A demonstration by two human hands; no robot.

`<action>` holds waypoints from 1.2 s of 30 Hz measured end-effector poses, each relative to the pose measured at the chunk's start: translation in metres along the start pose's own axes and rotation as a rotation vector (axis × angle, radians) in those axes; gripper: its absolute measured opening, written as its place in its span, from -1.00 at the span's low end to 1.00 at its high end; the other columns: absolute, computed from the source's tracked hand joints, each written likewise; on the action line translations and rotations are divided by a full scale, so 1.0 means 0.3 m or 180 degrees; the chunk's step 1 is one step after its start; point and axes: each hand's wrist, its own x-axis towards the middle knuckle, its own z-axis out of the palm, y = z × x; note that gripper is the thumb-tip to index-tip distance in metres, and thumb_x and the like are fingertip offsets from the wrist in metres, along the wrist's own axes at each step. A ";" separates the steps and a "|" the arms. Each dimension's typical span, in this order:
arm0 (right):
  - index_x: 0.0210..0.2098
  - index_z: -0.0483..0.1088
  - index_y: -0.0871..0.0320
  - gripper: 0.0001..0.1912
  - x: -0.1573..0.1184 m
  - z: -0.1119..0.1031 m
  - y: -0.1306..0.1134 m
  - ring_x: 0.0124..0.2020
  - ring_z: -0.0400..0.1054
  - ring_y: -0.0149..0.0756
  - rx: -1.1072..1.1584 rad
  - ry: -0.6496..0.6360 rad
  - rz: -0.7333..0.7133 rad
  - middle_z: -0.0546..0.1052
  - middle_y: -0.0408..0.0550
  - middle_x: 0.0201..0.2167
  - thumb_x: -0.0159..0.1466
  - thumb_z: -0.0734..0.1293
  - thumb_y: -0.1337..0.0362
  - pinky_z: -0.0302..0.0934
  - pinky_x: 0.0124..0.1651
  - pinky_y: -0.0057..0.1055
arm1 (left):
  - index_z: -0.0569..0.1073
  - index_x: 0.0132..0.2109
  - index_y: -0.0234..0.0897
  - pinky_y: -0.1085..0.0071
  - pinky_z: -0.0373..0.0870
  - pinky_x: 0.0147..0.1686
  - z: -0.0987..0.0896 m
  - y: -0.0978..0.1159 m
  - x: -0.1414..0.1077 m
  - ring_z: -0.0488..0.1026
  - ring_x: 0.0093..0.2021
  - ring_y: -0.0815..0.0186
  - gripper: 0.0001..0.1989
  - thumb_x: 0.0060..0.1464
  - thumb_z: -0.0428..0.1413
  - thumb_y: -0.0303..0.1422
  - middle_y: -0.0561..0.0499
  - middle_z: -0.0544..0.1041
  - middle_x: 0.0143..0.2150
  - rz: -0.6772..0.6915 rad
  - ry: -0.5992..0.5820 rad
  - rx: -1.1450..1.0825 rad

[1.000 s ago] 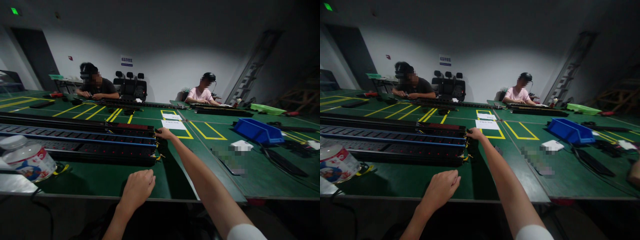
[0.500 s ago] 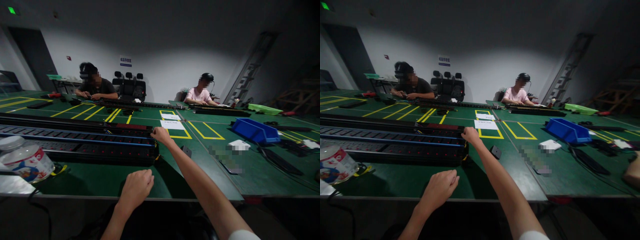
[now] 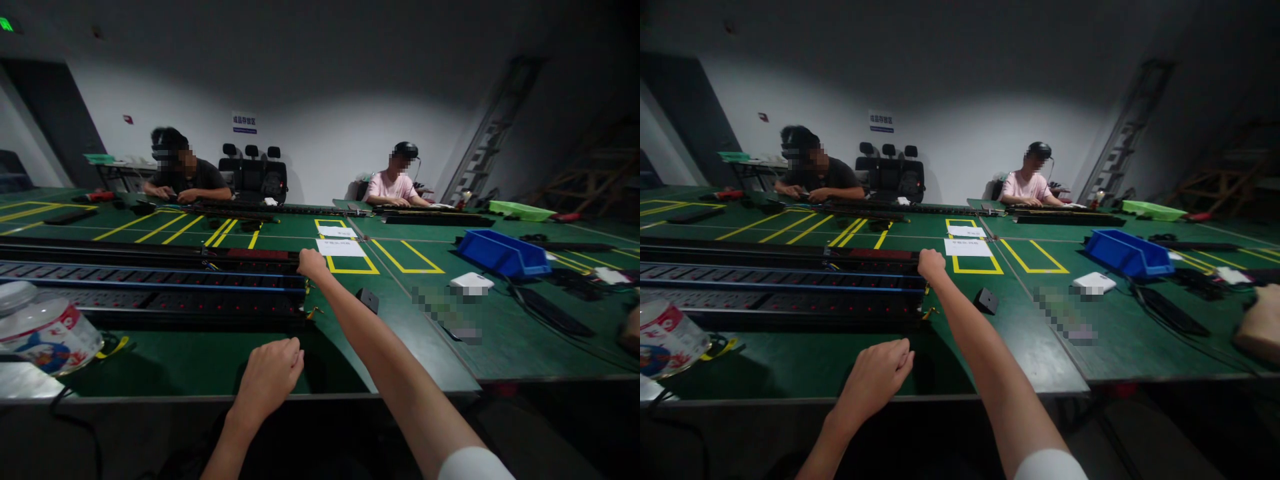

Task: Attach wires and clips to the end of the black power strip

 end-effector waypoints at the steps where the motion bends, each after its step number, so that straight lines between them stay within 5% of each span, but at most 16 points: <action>1: 0.01 0.50 0.26 -0.61 0.002 0.007 0.004 0.00 0.48 0.08 0.0036 0.0007 0.0026 0.55 0.35 -0.05 0.18 0.43 0.34 0.39 -0.06 -0.21 | 0.38 -0.27 -0.21 0.43 0.19 -0.36 -0.001 0.001 0.000 0.50 -0.29 0.28 -0.79 0.32 -0.08 -0.32 0.00 0.52 -0.34 -0.0009 -0.0001 -0.0002; 7: -0.03 0.51 0.24 -0.63 0.027 0.049 0.047 -0.04 0.50 0.02 0.0135 0.0021 0.0022 0.57 0.29 -0.08 0.18 0.44 0.26 0.37 -0.09 -0.29 | 0.37 -0.29 -0.20 0.42 0.16 -0.38 0.009 -0.006 -0.002 0.48 -0.32 0.28 -0.78 0.32 -0.09 -0.32 0.02 0.53 -0.35 0.0076 0.0107 0.0005; 13: -0.17 0.57 0.19 -0.68 0.048 0.045 0.082 -0.17 0.53 -0.16 0.0293 -0.0166 -0.0058 0.63 0.10 -0.32 0.21 0.39 0.10 0.34 -0.14 -0.43 | 0.37 -0.28 -0.20 0.41 0.12 -0.40 0.019 -0.011 0.000 0.47 -0.34 0.28 -0.78 0.32 -0.09 -0.32 0.02 0.52 -0.35 0.0089 0.0136 0.0027; 21: -0.03 0.52 0.25 -0.58 0.027 0.058 0.059 -0.08 0.52 0.07 0.0217 0.0066 0.0097 0.59 0.32 -0.12 0.14 0.42 0.21 0.38 -0.17 -0.29 | 0.35 -0.30 -0.20 0.39 0.04 -0.42 0.021 -0.014 0.000 0.45 -0.36 0.30 -0.77 0.33 -0.10 -0.31 0.04 0.52 -0.36 0.0096 0.0171 -0.0003; 36: -0.10 0.54 0.23 -0.72 -0.006 0.050 0.067 -0.06 0.51 -0.04 0.0381 0.0128 -0.0122 0.59 0.23 -0.12 0.24 0.32 0.27 0.34 -0.07 -0.31 | 0.35 -0.30 -0.20 0.36 0.05 -0.40 0.010 -0.008 0.006 0.46 -0.34 0.29 -0.76 0.33 -0.11 -0.30 0.04 0.51 -0.36 0.0044 0.0052 -0.0004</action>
